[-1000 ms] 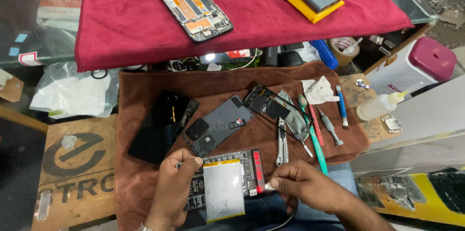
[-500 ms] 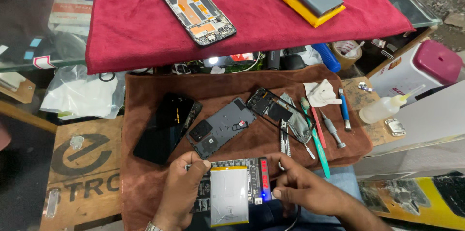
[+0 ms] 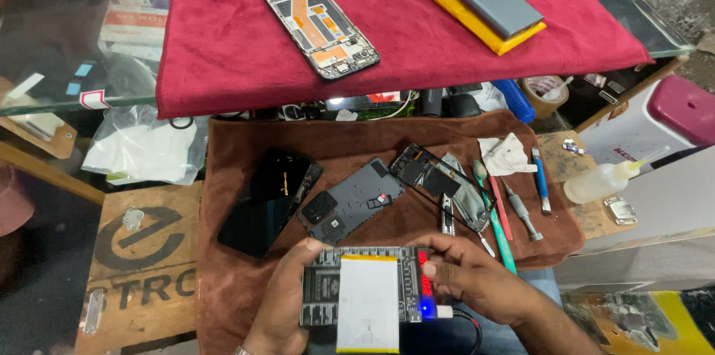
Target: The person disassembles a smartphone using a utility knife and screwdriver, removes the battery, and tests the device with a diagnostic tool. The person then reassembles the phone and uses a heat gun on the back cover.
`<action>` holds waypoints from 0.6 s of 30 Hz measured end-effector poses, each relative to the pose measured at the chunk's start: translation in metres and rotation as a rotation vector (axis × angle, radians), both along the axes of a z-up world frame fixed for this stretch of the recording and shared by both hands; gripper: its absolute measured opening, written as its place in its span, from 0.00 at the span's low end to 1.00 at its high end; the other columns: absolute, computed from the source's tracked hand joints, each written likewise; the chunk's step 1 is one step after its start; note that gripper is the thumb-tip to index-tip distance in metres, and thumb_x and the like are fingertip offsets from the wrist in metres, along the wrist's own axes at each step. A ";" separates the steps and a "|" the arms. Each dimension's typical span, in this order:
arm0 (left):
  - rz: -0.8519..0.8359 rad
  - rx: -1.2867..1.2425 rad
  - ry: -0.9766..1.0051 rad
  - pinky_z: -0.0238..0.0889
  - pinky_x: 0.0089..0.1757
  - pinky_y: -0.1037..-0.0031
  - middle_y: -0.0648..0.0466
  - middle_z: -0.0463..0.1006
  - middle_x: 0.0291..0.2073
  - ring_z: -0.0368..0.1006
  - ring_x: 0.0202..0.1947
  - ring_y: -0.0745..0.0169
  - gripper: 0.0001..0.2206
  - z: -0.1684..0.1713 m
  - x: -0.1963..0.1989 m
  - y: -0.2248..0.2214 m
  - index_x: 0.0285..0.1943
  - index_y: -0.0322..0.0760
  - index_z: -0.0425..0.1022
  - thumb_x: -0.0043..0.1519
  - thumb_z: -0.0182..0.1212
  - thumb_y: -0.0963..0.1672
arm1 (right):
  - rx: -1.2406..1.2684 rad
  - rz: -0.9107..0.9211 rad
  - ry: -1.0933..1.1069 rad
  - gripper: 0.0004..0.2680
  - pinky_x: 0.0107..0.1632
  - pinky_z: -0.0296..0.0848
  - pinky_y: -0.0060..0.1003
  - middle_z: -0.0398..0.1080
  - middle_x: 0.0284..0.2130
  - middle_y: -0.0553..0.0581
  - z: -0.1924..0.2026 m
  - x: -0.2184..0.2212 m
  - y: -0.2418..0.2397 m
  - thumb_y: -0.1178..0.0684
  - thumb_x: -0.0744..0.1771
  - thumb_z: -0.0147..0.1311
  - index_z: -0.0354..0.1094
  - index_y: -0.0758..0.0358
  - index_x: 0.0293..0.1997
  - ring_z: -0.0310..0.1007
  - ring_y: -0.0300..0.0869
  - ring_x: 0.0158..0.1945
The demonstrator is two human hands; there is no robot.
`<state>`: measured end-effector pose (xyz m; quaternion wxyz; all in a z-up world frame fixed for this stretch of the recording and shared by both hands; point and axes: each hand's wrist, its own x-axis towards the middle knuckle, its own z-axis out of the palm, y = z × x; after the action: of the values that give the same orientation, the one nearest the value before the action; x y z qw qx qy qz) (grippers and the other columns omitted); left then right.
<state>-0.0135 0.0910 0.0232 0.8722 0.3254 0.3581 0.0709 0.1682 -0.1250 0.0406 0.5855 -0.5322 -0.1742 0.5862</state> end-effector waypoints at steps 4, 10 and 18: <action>0.099 -0.256 -0.222 0.75 0.44 0.63 0.44 0.81 0.39 0.80 0.40 0.55 0.32 0.014 -0.001 0.002 0.55 0.30 0.72 0.62 0.37 0.58 | 0.075 -0.147 0.133 0.17 0.42 0.76 0.37 0.75 0.41 0.59 0.013 -0.001 0.004 0.54 0.67 0.54 0.58 0.68 0.62 0.76 0.41 0.40; -0.155 0.219 -0.285 0.75 0.48 0.65 0.42 0.79 0.49 0.77 0.48 0.56 0.23 -0.002 0.001 -0.024 0.64 0.30 0.64 0.61 0.59 0.46 | 0.176 -0.203 0.051 0.19 0.48 0.78 0.47 0.75 0.43 0.64 0.029 -0.014 0.017 0.57 0.65 0.54 0.54 0.65 0.63 0.79 0.47 0.43; -0.003 0.212 -0.113 0.78 0.35 0.75 0.46 0.84 0.36 0.81 0.33 0.65 0.20 0.003 0.008 -0.041 0.56 0.25 0.74 0.54 0.68 0.39 | 0.127 -0.168 0.123 0.22 0.49 0.79 0.48 0.75 0.44 0.63 0.009 -0.026 0.020 0.55 0.64 0.57 0.53 0.60 0.65 0.78 0.46 0.44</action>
<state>-0.0059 0.0498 0.0263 0.8518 0.4119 0.2983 0.1254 0.1425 -0.1049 0.0499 0.6747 -0.4695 -0.1295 0.5545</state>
